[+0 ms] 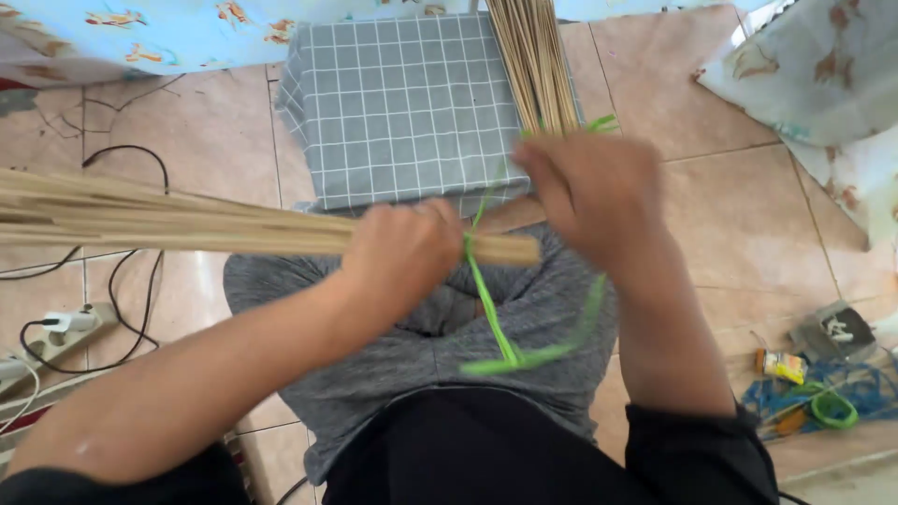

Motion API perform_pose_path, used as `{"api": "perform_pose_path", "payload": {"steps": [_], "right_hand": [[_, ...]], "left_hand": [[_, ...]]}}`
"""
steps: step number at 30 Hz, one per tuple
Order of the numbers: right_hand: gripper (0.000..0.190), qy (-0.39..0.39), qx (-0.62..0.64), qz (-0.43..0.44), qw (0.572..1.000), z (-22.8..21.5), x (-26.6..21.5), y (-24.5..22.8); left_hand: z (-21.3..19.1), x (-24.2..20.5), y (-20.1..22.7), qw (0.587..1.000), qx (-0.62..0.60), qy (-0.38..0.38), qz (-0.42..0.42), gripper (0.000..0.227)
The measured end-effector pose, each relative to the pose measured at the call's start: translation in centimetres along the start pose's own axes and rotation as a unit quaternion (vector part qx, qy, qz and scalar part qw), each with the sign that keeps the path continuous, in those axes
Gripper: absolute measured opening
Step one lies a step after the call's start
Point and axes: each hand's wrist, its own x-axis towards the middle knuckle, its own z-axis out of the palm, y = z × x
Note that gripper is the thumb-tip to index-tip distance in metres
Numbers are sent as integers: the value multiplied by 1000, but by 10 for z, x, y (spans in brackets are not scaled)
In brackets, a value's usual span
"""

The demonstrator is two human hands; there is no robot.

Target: Bundling and tying thin bamboo sticks together using green plastic strips while sitting on the floor.

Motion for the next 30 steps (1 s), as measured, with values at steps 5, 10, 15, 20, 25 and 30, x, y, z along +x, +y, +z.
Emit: {"api": "perform_pose_path", "payload": {"steps": [5, 10, 15, 20, 25, 30], "right_hand": [[14, -76, 359, 202, 908, 110, -35, -10], [14, -193, 287, 172, 922, 47, -34, -76], [26, -183, 120, 25, 976, -30, -8, -66], [5, -22, 147, 20, 989, 4, 43, 6], [26, -131, 396, 138, 898, 94, -21, -20], [16, -258, 219, 59, 939, 2, -19, -79]], "left_hand": [[-43, 6, -24, 988, -150, -8, -28, 12], [1, 1, -51, 992, -81, -66, -64, 17], [31, -1, -43, 997, 22, -42, -53, 5], [13, -7, -18, 1000, -3, -22, 20, 13], [-35, 7, -43, 993, -93, -67, -31, 3], [29, -6, -49, 995, -45, -49, -77, 3]]}}
